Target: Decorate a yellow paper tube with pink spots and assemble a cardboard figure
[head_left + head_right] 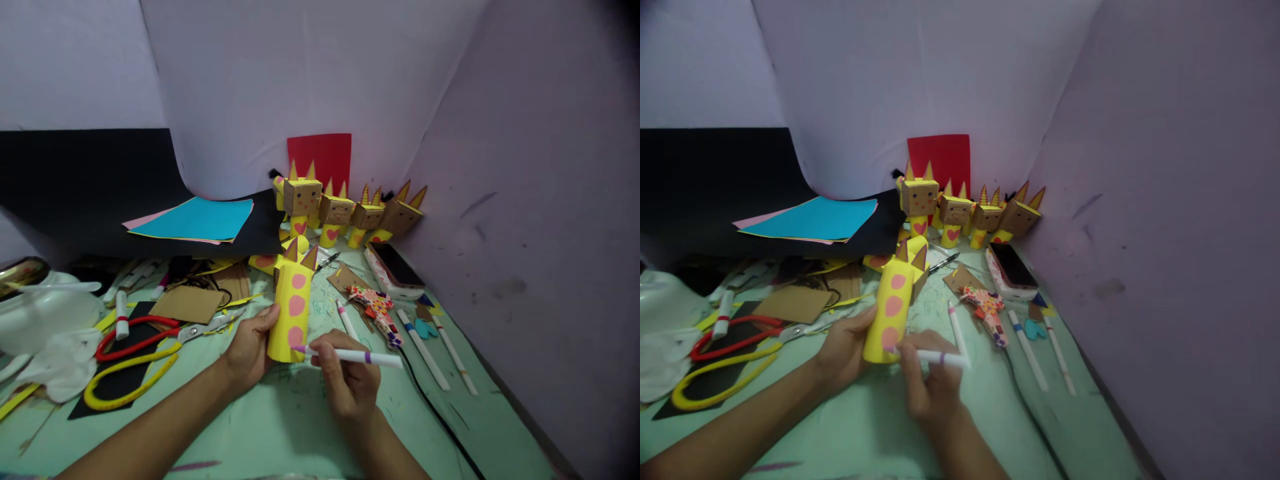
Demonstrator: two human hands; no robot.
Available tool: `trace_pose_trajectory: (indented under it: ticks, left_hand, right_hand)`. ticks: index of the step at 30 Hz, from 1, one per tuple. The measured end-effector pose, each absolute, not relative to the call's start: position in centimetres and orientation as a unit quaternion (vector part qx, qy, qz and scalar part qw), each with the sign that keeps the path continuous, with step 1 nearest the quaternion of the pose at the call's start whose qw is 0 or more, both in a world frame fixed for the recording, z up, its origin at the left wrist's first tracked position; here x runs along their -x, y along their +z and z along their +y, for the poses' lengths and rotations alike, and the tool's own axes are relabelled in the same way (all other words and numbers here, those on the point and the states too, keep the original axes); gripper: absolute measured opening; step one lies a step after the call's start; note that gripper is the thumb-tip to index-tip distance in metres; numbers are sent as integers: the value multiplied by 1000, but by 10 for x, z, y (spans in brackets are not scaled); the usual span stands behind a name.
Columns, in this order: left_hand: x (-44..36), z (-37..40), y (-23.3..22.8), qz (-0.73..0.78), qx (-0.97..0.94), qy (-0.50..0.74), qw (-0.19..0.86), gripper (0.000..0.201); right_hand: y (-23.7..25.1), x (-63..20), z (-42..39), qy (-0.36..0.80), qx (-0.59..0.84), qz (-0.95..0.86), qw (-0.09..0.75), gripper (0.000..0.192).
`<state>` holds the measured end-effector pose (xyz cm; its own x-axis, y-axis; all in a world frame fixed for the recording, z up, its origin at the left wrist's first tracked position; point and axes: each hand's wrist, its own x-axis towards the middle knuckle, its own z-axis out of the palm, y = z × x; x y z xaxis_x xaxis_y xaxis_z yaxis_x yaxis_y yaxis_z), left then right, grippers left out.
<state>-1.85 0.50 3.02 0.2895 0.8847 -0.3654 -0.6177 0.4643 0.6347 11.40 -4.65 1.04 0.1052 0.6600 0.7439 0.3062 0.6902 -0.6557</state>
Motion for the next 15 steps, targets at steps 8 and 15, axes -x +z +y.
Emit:
trace_pose_trajectory:
  ticks: [8,15]
  left_hand:
    - [19,5,31,367,-178,477,778,18]
    - [17,5,36,376,-165,481,774,25]
  right_hand:
    - [5,-115,-43,133,373,-625,672,16]
    - [5,-116,-43,137,384,-622,669,16]
